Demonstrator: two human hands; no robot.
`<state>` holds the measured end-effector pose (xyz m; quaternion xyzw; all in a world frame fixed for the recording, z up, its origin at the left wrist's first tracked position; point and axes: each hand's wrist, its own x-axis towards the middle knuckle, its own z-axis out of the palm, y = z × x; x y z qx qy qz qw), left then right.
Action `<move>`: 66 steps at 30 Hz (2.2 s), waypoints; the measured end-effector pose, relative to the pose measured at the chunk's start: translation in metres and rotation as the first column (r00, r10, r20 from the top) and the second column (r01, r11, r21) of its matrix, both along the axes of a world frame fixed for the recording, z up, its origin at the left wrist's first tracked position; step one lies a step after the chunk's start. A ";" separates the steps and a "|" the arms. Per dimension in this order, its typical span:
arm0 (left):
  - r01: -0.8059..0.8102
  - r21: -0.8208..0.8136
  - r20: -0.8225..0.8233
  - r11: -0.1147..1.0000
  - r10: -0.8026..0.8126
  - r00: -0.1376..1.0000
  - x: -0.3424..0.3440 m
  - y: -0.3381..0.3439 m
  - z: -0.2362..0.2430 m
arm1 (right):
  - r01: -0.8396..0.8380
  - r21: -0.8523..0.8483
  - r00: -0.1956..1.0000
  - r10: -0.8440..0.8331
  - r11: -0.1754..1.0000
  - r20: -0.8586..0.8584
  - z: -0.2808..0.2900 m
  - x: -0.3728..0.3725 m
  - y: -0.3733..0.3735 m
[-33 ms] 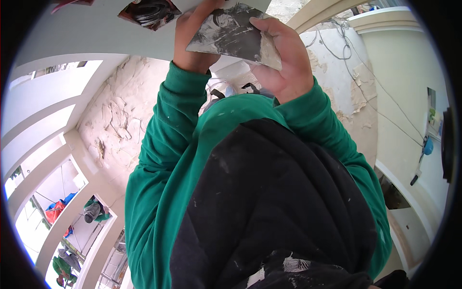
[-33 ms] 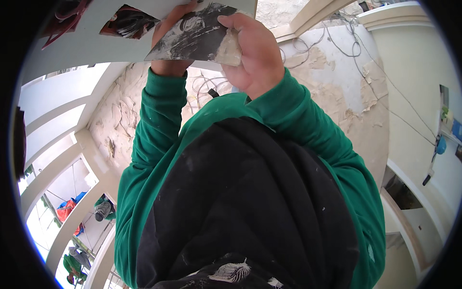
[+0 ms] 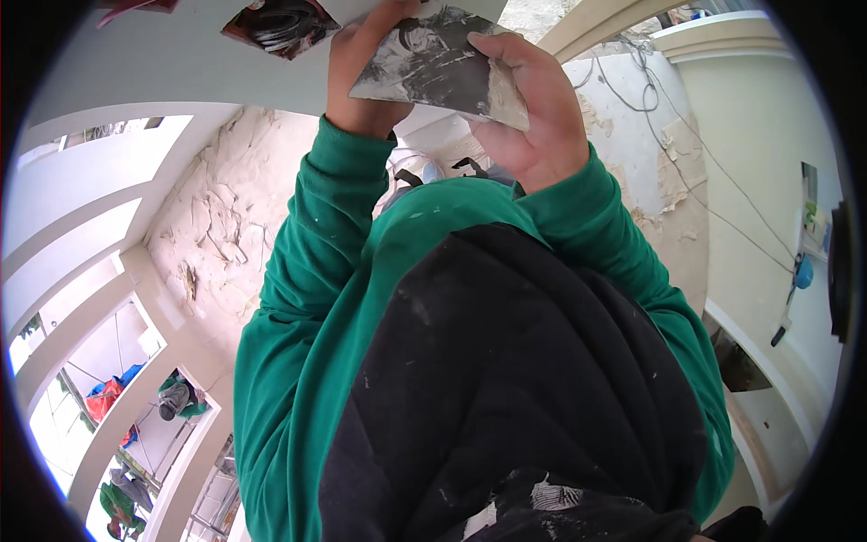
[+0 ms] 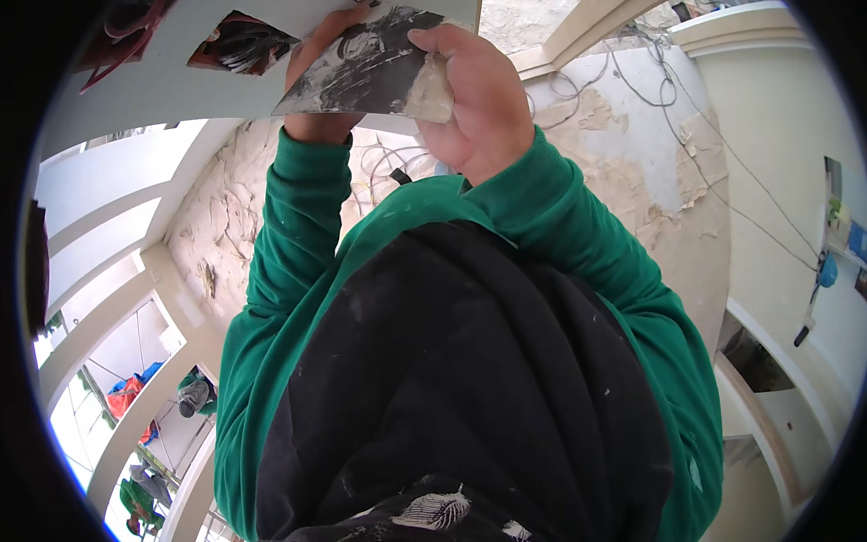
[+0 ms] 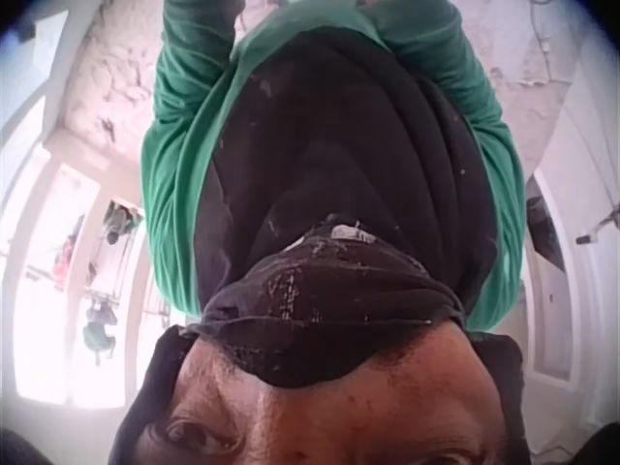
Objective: The person applies plaster to a ceiling around exposed electrical wires and junction boxes using a trowel and a smaller scraper. They repeatedly smooth the surface and scrape off excess material from the tools while working on the ceiling area.
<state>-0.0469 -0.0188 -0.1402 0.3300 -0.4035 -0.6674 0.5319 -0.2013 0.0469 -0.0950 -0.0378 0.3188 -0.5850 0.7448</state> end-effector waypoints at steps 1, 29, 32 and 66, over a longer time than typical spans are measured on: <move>0.008 -0.107 0.054 0.994 -0.003 0.999 0.003 0.001 -0.005 | 0.039 -0.008 0.990 -0.040 0.999 -0.134 0.012 0.006 0.005; 0.015 0.153 0.056 0.988 -0.024 0.998 -0.008 0.029 0.034 | -0.404 -0.453 0.579 -0.161 0.795 -0.799 -0.026 -0.042 0.012; -0.021 -0.031 0.210 0.999 0.027 0.977 -0.013 0.026 0.019 | -0.486 -0.516 0.468 -0.289 0.705 -0.835 -0.026 -0.050 0.010; -0.238 -0.079 0.427 0.968 0.249 0.869 -0.023 0.018 0.018 | -0.289 -0.065 0.937 0.269 0.955 -0.223 -0.009 -0.051 -0.027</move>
